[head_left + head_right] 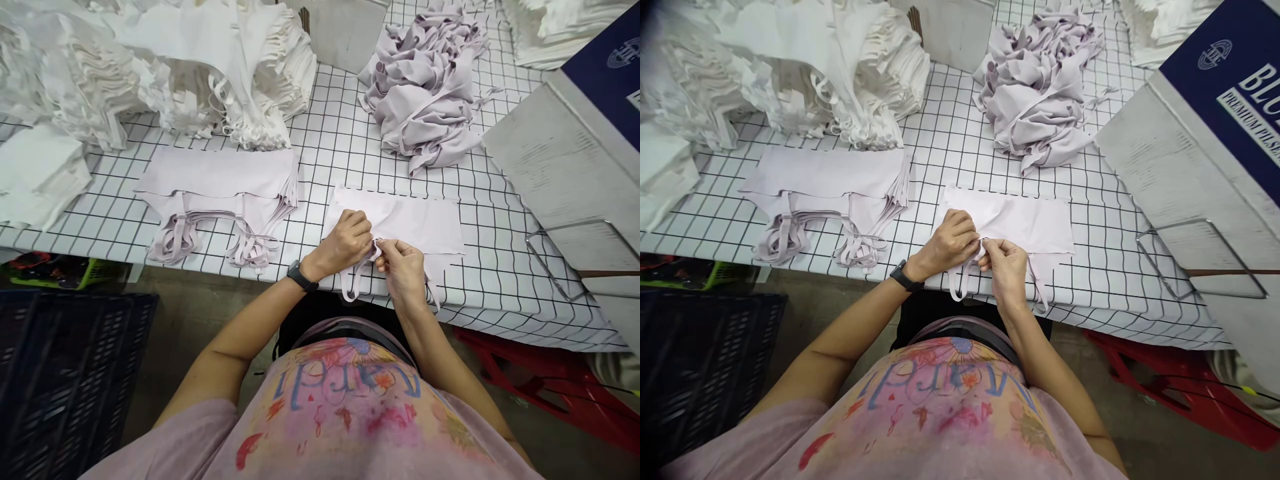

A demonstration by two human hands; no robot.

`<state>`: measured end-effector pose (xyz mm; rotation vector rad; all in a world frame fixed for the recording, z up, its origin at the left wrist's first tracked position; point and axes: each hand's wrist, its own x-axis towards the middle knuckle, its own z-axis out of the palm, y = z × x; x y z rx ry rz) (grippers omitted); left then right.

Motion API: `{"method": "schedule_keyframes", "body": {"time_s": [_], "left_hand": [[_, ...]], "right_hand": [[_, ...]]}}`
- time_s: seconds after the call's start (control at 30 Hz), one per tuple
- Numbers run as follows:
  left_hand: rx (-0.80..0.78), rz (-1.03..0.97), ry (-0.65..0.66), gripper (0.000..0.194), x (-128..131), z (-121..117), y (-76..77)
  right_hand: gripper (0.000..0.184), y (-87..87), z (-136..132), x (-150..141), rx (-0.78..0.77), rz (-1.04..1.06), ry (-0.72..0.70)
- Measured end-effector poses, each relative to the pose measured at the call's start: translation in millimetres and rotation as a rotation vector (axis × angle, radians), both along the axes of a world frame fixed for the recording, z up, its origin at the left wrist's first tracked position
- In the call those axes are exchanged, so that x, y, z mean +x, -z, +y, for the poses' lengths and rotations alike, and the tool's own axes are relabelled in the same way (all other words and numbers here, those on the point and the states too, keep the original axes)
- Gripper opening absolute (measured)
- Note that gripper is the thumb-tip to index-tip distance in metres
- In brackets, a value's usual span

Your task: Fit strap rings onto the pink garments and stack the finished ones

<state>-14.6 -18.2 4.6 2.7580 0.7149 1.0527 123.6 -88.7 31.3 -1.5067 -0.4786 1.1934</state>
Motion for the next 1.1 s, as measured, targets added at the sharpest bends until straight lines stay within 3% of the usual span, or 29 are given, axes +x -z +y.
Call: {"method": "schedule_keyframes", "body": {"time_s": [0.13, 0.47, 0.7, 0.87, 1.1], "left_hand": [[0.024, -0.005, -0.005, 0.033, -0.2, -0.6, -0.4], [0.042, -0.037, -0.006, 0.031, 1.0, 0.6, 5.3], [-0.067, 0.065, -0.001, 0.031, -0.2, -0.7, 5.0], [-0.093, 0.077, 0.027, 0.031, -0.7, -0.4, 4.7], [-0.008, 0.005, 0.006, 0.024, 0.0, 2.4, 7.8]], "right_hand": [[0.018, 1.5, 0.1, -1.9, 0.008, 0.010, 0.009], [0.021, -2.8, 3.1, 8.1, -0.048, 0.082, -0.121], [0.024, -3.3, 1.3, 6.6, -0.033, 0.080, -0.135], [0.032, -6.5, 9.5, 10.8, -0.082, 0.141, -0.230], [0.040, -9.6, 10.8, 17.4, -0.130, 0.224, -0.259]]}}
